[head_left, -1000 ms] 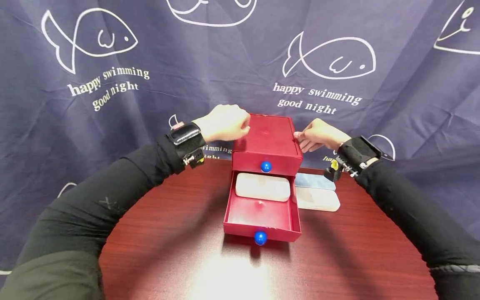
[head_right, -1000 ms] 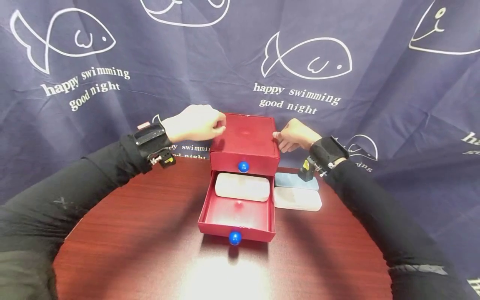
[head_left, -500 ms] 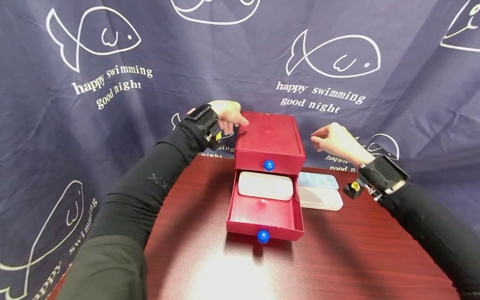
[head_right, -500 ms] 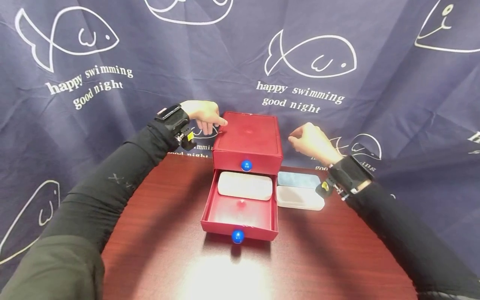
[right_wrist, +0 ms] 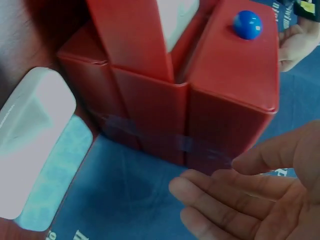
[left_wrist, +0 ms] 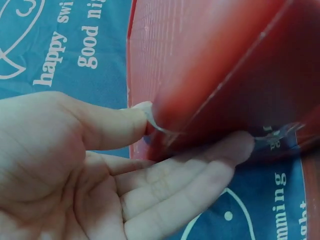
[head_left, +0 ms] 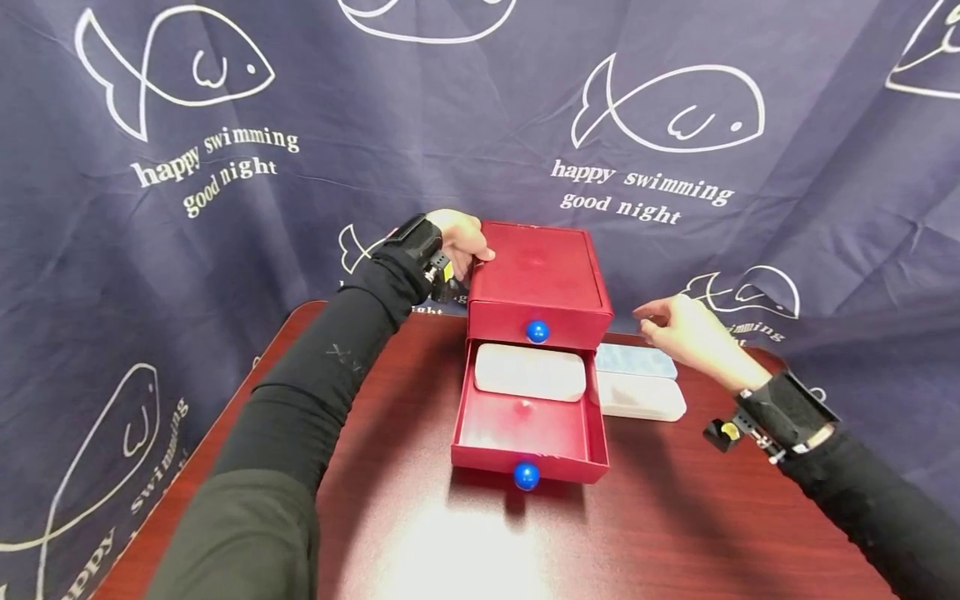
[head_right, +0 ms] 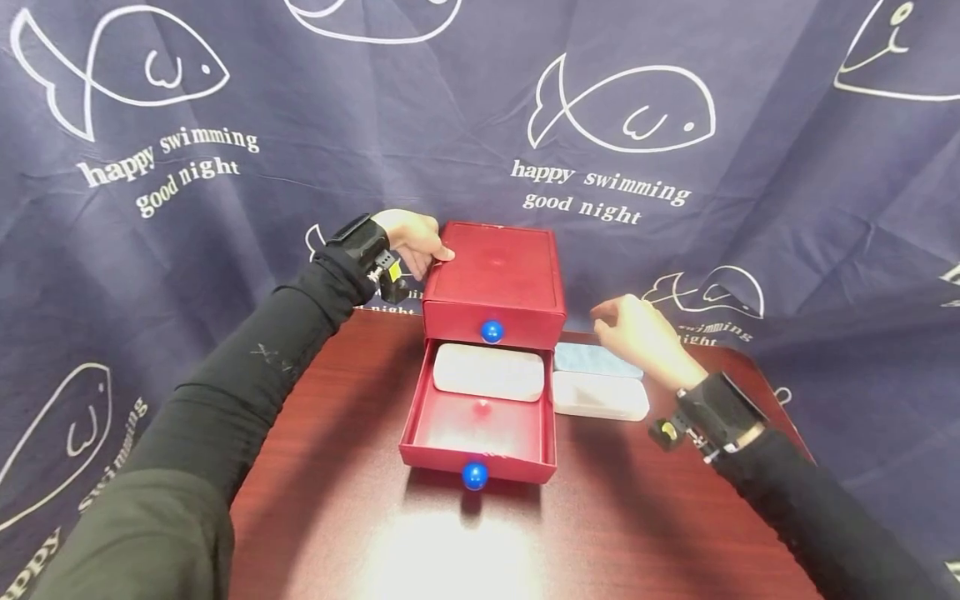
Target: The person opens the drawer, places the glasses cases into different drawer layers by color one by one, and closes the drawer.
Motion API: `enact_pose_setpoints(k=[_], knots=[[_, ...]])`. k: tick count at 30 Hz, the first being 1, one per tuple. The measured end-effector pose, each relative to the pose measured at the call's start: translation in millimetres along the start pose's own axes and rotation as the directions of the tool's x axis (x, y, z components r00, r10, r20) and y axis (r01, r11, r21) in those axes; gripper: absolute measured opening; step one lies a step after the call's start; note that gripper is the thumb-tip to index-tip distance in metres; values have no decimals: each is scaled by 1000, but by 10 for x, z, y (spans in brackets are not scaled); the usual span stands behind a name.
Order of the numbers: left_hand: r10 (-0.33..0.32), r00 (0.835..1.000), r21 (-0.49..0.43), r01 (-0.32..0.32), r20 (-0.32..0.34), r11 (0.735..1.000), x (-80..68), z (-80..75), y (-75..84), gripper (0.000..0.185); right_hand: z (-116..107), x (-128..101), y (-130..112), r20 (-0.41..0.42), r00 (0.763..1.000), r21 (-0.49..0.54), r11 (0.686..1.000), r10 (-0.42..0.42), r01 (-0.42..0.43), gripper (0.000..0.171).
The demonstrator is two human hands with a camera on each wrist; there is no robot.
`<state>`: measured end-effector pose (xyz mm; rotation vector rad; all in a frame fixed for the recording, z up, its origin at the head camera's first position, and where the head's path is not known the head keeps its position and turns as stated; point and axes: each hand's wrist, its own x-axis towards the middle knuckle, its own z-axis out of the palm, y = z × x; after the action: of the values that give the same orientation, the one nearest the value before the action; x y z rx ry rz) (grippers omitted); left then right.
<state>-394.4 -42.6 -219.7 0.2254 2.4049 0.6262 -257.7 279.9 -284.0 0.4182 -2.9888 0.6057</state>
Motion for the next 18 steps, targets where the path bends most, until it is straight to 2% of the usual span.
enact_pose_setpoints(k=[3,7,12,18], knots=[[13,999,-42,-11,40,999,25,6,-60,50,102,-37,66,-2,1000,-40,999,-23,23,31],[44,996,-144,-33,73,989,55,37,-150,48,251,-75,180,63,997,-52,997,-52,55,30],[85,995,-244,-69,54,967,89,86,-241,44,399,-109,336,122,991,-104,992,-61,74,33],[120,993,-234,-113,17,966,88,107,-298,42,535,-110,523,199,977,-170,980,-71,106,51]])
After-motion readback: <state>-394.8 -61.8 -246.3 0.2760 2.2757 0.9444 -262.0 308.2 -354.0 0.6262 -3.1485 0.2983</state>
